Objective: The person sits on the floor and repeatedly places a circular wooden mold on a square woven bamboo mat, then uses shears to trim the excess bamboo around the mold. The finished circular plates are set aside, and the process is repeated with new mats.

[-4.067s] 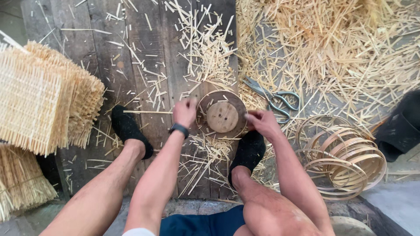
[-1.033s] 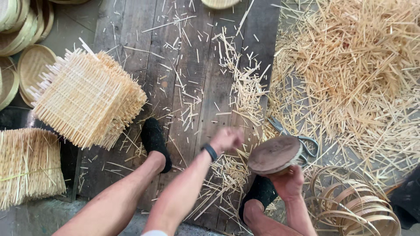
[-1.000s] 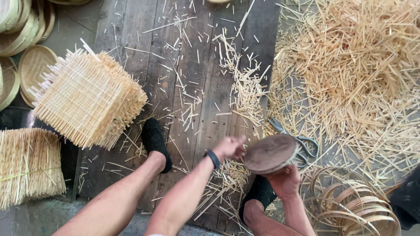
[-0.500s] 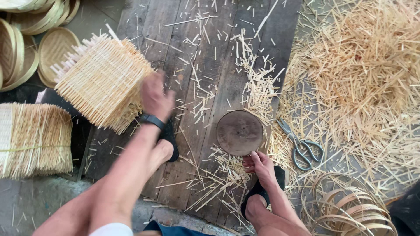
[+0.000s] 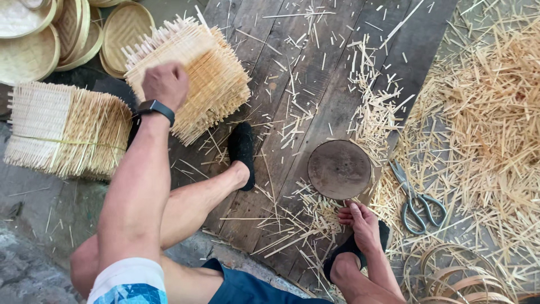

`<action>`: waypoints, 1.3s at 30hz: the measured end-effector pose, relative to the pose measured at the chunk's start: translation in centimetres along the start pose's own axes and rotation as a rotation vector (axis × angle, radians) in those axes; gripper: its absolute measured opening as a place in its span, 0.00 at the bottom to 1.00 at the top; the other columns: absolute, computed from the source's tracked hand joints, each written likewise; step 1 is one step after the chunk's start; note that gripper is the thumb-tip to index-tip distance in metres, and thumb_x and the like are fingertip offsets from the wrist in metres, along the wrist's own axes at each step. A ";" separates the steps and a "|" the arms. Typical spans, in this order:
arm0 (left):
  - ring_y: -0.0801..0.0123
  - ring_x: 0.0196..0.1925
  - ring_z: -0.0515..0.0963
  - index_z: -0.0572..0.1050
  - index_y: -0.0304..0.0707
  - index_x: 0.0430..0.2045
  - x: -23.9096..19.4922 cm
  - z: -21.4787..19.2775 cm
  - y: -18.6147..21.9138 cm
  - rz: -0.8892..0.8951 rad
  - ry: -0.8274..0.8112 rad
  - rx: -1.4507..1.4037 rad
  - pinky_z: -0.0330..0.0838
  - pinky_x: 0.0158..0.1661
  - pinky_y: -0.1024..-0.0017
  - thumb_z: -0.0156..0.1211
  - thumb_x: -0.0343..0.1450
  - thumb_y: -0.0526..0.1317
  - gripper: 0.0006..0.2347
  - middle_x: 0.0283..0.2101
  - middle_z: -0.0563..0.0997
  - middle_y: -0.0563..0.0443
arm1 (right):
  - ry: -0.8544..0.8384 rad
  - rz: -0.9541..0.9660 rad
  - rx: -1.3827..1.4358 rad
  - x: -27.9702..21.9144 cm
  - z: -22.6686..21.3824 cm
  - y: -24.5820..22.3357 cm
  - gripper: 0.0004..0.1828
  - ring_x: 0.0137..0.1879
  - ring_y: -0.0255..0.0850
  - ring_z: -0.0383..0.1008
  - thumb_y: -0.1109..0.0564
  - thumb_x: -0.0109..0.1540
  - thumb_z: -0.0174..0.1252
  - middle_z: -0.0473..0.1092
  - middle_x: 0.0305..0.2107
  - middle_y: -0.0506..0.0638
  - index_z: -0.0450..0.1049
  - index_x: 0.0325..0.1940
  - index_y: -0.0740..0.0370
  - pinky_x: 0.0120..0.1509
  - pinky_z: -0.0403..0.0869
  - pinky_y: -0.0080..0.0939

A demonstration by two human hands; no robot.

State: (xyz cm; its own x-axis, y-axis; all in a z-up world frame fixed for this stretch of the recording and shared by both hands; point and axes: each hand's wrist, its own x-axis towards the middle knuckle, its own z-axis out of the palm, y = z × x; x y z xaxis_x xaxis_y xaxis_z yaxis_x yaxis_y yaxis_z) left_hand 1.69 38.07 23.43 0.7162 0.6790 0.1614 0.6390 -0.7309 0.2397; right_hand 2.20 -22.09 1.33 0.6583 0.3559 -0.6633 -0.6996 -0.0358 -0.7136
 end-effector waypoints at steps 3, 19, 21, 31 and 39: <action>0.57 0.38 0.85 0.82 0.38 0.36 -0.4 -1.2 4.0 0.385 0.526 -0.010 0.78 0.42 0.63 0.61 0.75 0.32 0.03 0.37 0.85 0.43 | 0.109 -0.085 0.011 -0.2 0.8 -1.2 0.20 0.39 0.44 0.77 0.50 0.71 0.51 0.76 0.37 0.58 0.73 0.54 0.72 0.43 0.78 0.43; 0.52 0.63 0.72 0.75 0.34 0.52 -28.3 18.4 19.3 0.598 -0.361 -0.623 0.64 0.63 0.53 0.65 0.70 0.47 0.20 0.57 0.77 0.36 | 0.157 -0.159 0.079 4.1 -1.1 -6.5 0.12 0.38 0.31 0.76 0.63 0.60 0.67 0.76 0.36 0.49 0.74 0.46 0.66 0.45 0.75 0.29; 0.55 0.57 0.74 0.73 0.29 0.54 -25.2 20.5 18.4 0.050 -0.366 -0.575 0.67 0.57 0.56 0.73 0.64 0.45 0.26 0.55 0.77 0.34 | 0.162 -0.173 0.080 4.4 -1.3 -6.0 0.12 0.38 0.30 0.75 0.63 0.60 0.67 0.76 0.35 0.48 0.75 0.45 0.66 0.45 0.75 0.28; 0.72 0.37 0.83 0.80 0.28 0.40 -20.5 23.5 14.7 -0.487 -0.974 -1.146 0.78 0.41 0.74 0.72 0.63 0.29 0.13 0.39 0.84 0.49 | 0.327 -0.175 -0.243 4.3 -1.2 -5.6 0.22 0.38 0.32 0.74 0.55 0.57 0.71 0.75 0.33 0.48 0.76 0.50 0.69 0.43 0.73 0.34; 0.74 0.39 0.79 0.67 0.32 0.59 -19.7 21.9 14.7 -0.503 -0.850 -1.030 0.73 0.35 0.73 0.73 0.67 0.33 0.26 0.45 0.79 0.50 | 0.837 -0.328 -0.877 -5.5 -16.5 -8.9 0.14 0.47 0.38 0.78 0.56 0.62 0.68 0.76 0.43 0.50 0.77 0.51 0.61 0.54 0.79 0.37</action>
State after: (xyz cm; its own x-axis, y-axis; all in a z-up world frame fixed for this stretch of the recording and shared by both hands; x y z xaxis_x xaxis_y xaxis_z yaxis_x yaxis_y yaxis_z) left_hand 3.16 12.47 2.82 0.6617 0.3310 -0.6727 0.6490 0.1965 0.7350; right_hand 9.42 -39.14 7.64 0.9649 -0.2243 -0.1366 -0.2618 -0.7800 -0.5684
